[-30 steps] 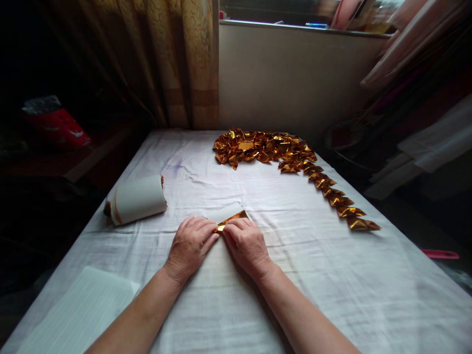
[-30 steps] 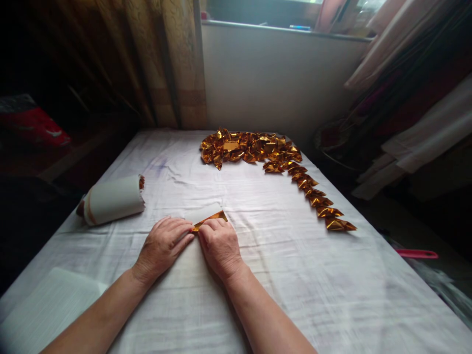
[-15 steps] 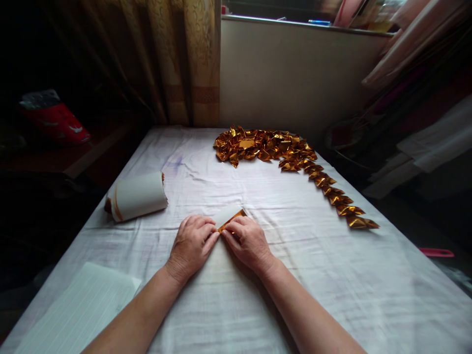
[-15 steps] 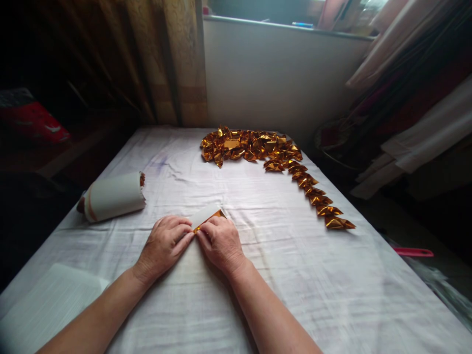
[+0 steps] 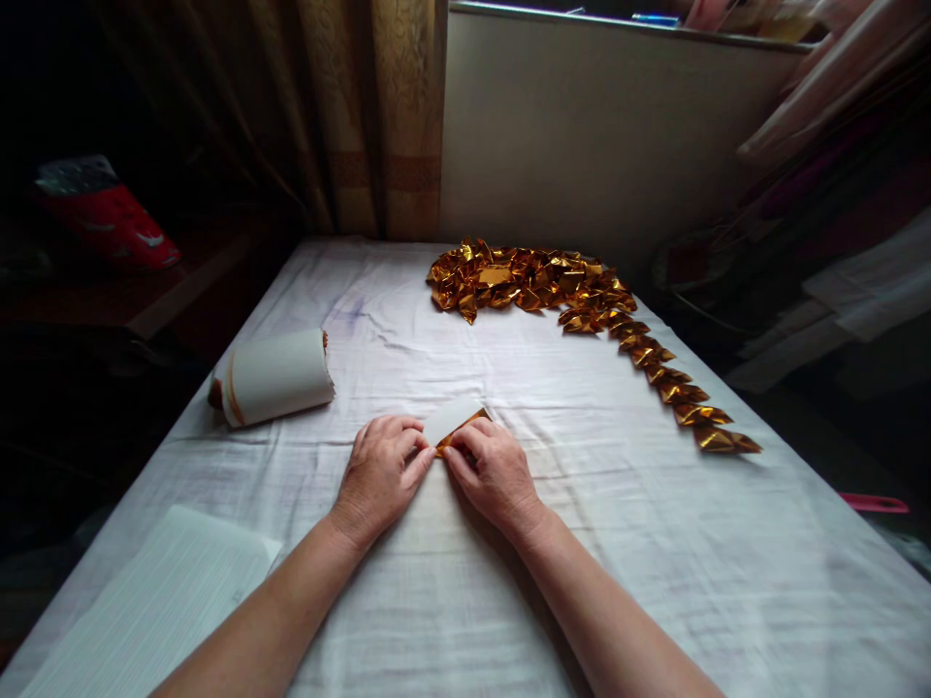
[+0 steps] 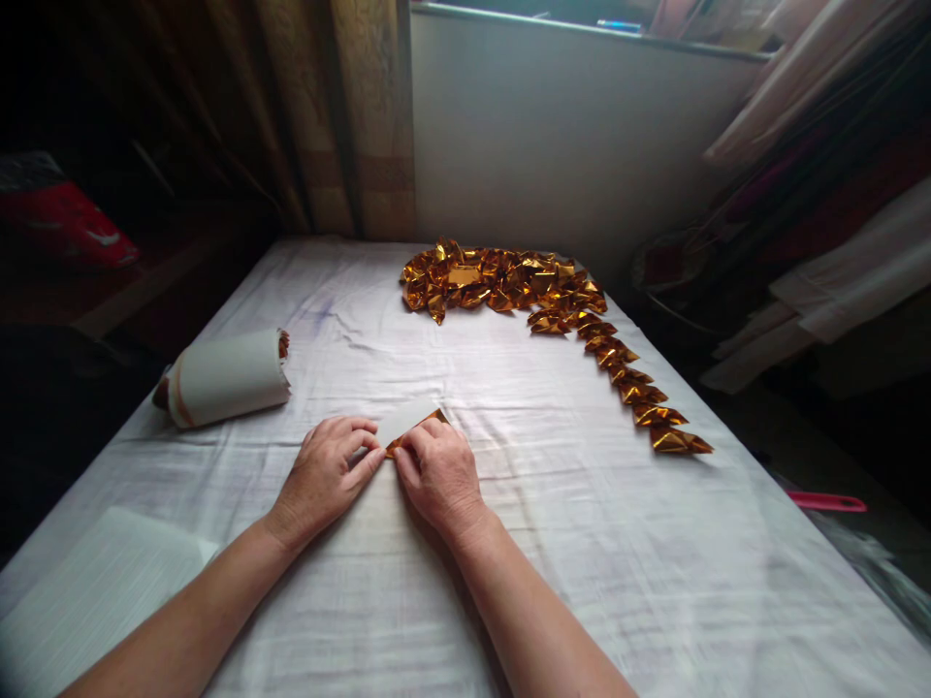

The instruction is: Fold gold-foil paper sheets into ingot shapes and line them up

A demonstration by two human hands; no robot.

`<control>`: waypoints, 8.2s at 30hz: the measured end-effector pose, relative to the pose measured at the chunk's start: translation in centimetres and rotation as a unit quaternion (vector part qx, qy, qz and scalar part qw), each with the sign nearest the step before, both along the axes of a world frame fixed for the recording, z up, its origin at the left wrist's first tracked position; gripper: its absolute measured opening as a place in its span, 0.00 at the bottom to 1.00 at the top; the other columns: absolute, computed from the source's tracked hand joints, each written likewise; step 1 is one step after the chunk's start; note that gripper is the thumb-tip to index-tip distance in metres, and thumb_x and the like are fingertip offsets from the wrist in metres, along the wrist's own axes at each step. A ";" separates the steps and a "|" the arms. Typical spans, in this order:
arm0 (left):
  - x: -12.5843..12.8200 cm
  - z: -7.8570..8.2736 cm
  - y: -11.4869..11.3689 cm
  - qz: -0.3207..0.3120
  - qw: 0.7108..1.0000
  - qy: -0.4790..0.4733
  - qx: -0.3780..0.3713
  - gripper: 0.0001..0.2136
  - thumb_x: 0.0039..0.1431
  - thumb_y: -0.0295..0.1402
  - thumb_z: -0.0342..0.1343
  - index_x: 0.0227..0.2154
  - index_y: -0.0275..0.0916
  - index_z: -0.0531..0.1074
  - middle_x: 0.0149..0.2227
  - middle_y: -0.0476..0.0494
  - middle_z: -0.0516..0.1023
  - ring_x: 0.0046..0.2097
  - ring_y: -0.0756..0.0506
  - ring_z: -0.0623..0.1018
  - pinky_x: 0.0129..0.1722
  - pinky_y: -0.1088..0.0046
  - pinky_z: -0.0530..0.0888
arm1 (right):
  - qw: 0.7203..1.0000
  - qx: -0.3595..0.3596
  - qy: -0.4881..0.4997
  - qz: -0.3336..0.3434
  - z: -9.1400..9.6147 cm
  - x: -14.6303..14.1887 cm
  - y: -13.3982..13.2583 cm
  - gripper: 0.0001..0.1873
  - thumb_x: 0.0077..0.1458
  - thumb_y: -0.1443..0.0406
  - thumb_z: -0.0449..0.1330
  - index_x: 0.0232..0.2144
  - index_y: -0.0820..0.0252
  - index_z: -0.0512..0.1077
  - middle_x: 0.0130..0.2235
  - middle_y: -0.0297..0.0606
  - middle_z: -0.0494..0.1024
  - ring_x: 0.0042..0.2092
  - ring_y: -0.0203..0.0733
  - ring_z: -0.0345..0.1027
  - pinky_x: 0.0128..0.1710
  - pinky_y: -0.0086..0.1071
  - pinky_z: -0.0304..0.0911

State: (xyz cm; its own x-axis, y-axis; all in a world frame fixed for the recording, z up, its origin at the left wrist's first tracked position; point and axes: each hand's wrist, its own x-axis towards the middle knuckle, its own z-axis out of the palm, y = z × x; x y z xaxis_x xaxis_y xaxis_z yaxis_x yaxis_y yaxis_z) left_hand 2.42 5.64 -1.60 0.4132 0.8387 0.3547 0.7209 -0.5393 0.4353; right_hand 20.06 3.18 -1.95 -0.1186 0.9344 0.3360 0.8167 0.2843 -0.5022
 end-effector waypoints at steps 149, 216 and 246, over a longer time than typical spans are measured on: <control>2.0 1.1 -2.1 0.014 0.981 0.170 0.088 0.13 0.60 0.45 0.58 0.32 0.39 0.71 0.35 0.42 0.75 0.40 0.39 0.72 0.45 0.60 0.64 | 0.993 0.016 0.053 0.108 -0.6 5.3 -0.3 0.03 0.56 0.65 0.64 0.30 0.55 0.77 0.42 0.37 0.80 0.44 0.43 0.73 0.47 0.41 0.64; 2.8 0.9 -2.2 0.047 0.982 0.171 0.070 0.11 0.61 0.43 0.55 0.34 0.40 0.70 0.37 0.39 0.73 0.43 0.37 0.70 0.47 0.57 0.64 | 0.991 -0.020 -0.019 -0.128 -0.3 1.0 -0.8 0.10 0.56 0.61 0.63 0.24 0.55 0.70 0.37 0.37 0.75 0.43 0.47 0.64 0.42 0.38 0.54; 2.5 0.8 -2.2 0.037 0.985 0.146 0.084 0.11 0.59 0.42 0.57 0.31 0.40 0.70 0.36 0.40 0.74 0.41 0.37 0.71 0.48 0.56 0.66 | 0.995 0.079 -0.056 -0.016 -0.3 1.9 -3.5 0.13 0.60 0.70 0.54 0.39 0.53 0.76 0.45 0.37 0.78 0.47 0.45 0.68 0.47 0.39 0.61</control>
State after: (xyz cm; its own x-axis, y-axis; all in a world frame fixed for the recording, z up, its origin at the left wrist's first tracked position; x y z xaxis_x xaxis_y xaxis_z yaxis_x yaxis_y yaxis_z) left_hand 4.87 3.44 -0.84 0.4581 0.8103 0.3655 0.8424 -0.5270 0.1125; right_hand 21.98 -0.28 -2.22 -0.1345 0.8750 0.4651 0.8745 0.3255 -0.3597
